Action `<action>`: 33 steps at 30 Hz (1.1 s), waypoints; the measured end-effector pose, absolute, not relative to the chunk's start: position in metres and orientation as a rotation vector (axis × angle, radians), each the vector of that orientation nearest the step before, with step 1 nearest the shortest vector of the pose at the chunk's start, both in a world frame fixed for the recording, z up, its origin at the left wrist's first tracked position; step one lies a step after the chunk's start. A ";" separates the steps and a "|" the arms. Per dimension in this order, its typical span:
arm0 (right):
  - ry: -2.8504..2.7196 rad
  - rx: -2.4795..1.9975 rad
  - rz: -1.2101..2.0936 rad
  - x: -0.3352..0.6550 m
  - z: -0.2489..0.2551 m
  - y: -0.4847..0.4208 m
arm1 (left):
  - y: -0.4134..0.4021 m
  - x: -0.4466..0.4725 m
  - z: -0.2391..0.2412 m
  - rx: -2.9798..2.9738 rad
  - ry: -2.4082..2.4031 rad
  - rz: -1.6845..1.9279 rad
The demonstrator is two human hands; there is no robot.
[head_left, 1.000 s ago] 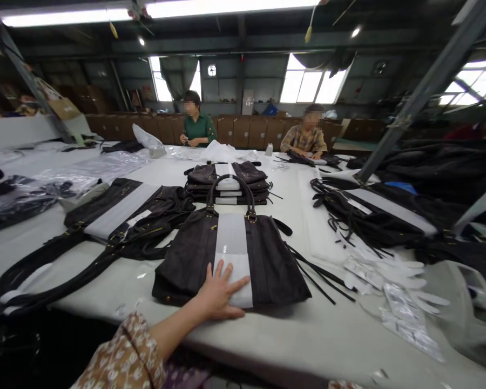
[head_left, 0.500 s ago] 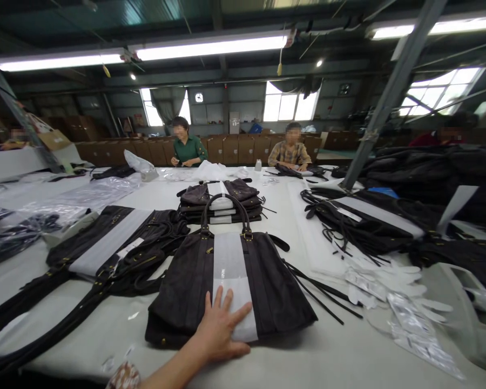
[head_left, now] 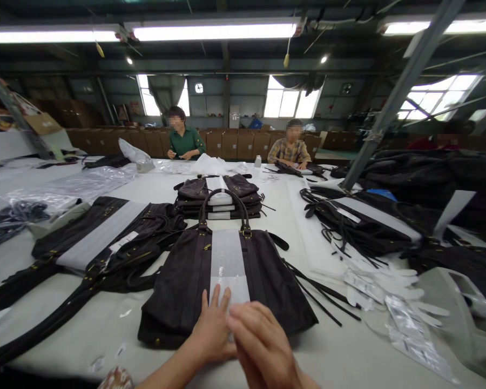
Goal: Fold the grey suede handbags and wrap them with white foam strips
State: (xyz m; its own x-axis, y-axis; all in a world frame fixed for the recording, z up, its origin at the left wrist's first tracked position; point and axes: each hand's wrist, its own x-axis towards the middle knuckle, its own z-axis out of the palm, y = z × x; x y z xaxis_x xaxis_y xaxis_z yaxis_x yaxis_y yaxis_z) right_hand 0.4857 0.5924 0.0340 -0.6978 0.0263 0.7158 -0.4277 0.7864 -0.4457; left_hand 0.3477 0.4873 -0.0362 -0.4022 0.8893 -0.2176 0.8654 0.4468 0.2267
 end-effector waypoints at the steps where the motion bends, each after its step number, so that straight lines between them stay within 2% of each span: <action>1: -2.279 0.265 0.759 0.470 0.034 0.604 | 0.487 0.348 -0.037 1.498 2.399 0.117; 5: -2.521 0.051 0.727 0.419 0.021 0.640 | 0.488 0.347 -0.036 1.460 2.350 0.130; 9: -2.807 0.010 0.738 0.394 -0.015 0.644 | 0.496 0.346 -0.038 1.436 2.329 0.114; 12: -2.882 -0.071 0.930 0.385 -0.028 0.661 | 0.503 0.343 -0.042 1.335 2.314 0.033; 14: -2.746 -0.216 1.085 0.385 -0.009 0.689 | 0.502 0.343 -0.042 1.339 2.327 0.033; 18: -2.409 -0.566 0.986 0.379 0.081 0.772 | 0.490 0.344 -0.037 1.442 2.347 0.121; 21: -2.318 -0.544 1.004 0.355 0.135 0.811 | 0.487 0.344 -0.033 1.434 2.347 0.131; 23: -2.351 -0.401 1.008 0.342 0.150 0.804 | 0.487 0.343 -0.032 1.438 2.355 0.135; 25: -2.549 -0.147 1.015 0.338 0.146 0.777 | 0.488 0.343 -0.033 1.448 2.361 0.148; 28: -2.848 0.148 1.033 0.342 0.114 0.733 | 0.488 0.343 -0.034 1.457 2.365 0.173; 33: -2.992 0.202 0.870 0.356 0.043 0.706 | 0.487 0.342 -0.034 1.455 2.362 0.159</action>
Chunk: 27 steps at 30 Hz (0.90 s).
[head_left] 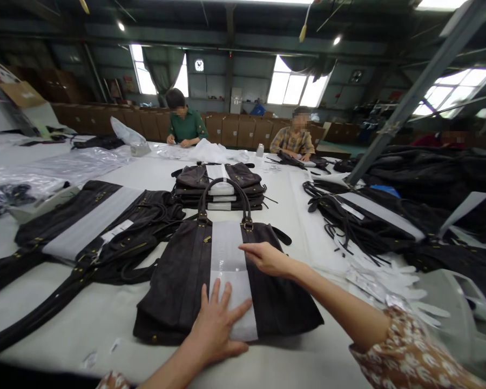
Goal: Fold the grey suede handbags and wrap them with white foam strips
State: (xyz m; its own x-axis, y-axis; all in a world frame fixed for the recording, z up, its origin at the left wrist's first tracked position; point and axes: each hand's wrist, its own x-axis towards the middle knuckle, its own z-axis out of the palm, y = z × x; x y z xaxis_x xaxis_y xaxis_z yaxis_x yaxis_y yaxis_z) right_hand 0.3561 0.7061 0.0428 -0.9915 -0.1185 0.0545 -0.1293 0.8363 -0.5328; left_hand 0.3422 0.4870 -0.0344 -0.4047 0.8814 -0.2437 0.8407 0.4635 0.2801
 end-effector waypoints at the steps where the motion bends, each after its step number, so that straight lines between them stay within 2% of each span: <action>1: -3.000 0.188 0.853 0.361 0.029 0.704 | 0.487 0.342 -0.034 1.457 2.364 0.163; 7: -3.115 0.327 0.810 0.392 -0.019 0.691 | 0.487 0.343 -0.035 1.450 2.372 0.175; 10: -2.953 0.131 0.814 0.397 -0.020 0.686 | 0.487 0.345 -0.033 1.448 2.387 0.167; 15: -3.073 0.225 0.779 0.398 -0.022 0.678 | 0.489 0.349 -0.033 1.435 2.362 0.164; 27: -2.848 -0.032 0.850 0.406 -0.023 0.670 | 0.492 0.355 -0.046 1.406 2.458 0.088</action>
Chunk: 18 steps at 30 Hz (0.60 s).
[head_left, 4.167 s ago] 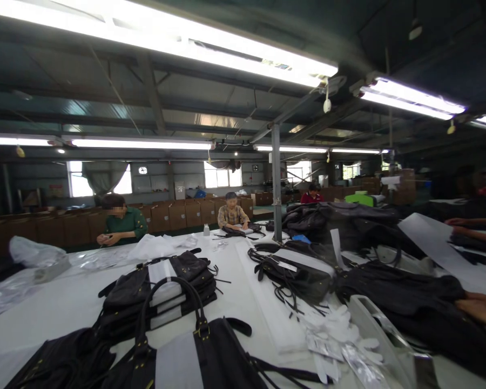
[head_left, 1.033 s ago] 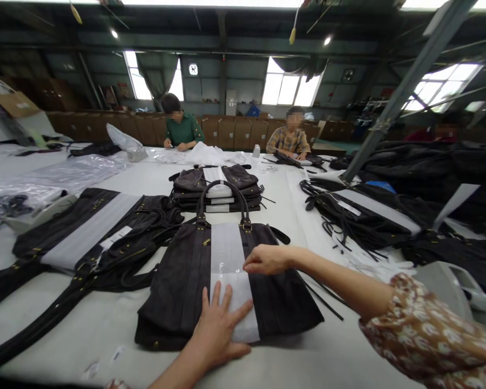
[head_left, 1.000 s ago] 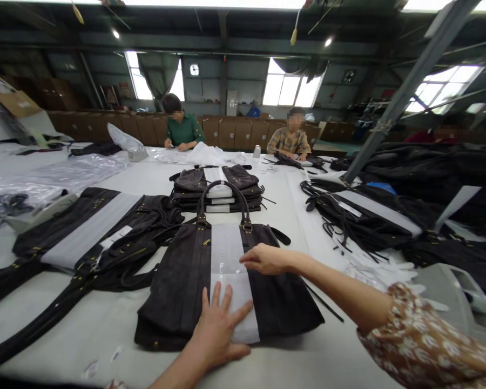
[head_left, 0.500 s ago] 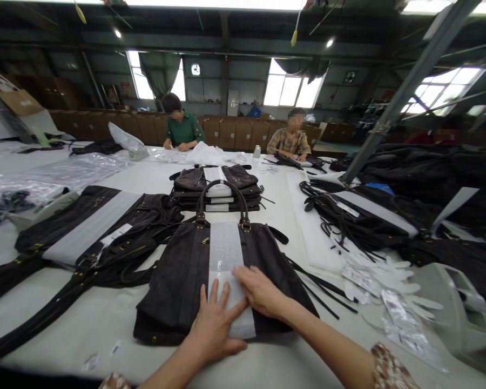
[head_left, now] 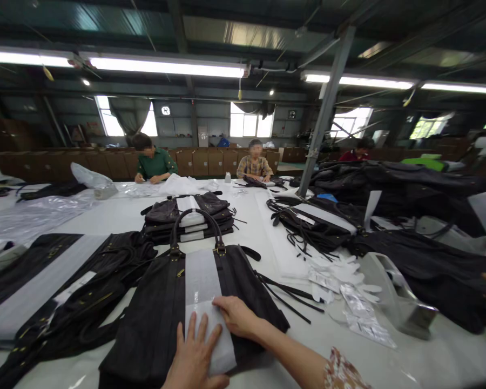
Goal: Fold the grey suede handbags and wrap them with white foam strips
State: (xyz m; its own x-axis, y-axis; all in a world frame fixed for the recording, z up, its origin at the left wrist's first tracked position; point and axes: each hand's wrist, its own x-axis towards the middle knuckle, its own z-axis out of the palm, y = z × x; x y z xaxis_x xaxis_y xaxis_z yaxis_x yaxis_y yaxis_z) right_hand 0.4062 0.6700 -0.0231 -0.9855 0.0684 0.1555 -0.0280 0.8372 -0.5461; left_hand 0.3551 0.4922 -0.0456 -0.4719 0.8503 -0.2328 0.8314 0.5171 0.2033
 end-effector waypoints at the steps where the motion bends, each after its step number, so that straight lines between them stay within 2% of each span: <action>1: -2.824 -0.047 0.857 0.410 -0.019 0.668 | 0.492 0.355 -0.045 1.402 2.464 0.083; 5: -2.720 -0.028 0.985 0.440 0.004 0.646 | 0.489 0.355 -0.040 1.440 2.447 0.103; 10: -2.768 0.376 1.193 0.483 0.031 0.626 | 0.484 0.350 -0.035 1.505 2.423 0.118; 15: -3.012 0.436 0.763 0.478 0.013 0.630 | 0.482 0.350 -0.036 1.513 2.436 0.139; 18: -3.113 0.336 0.681 0.450 0.014 0.645 | 0.485 0.349 -0.034 1.497 2.431 0.133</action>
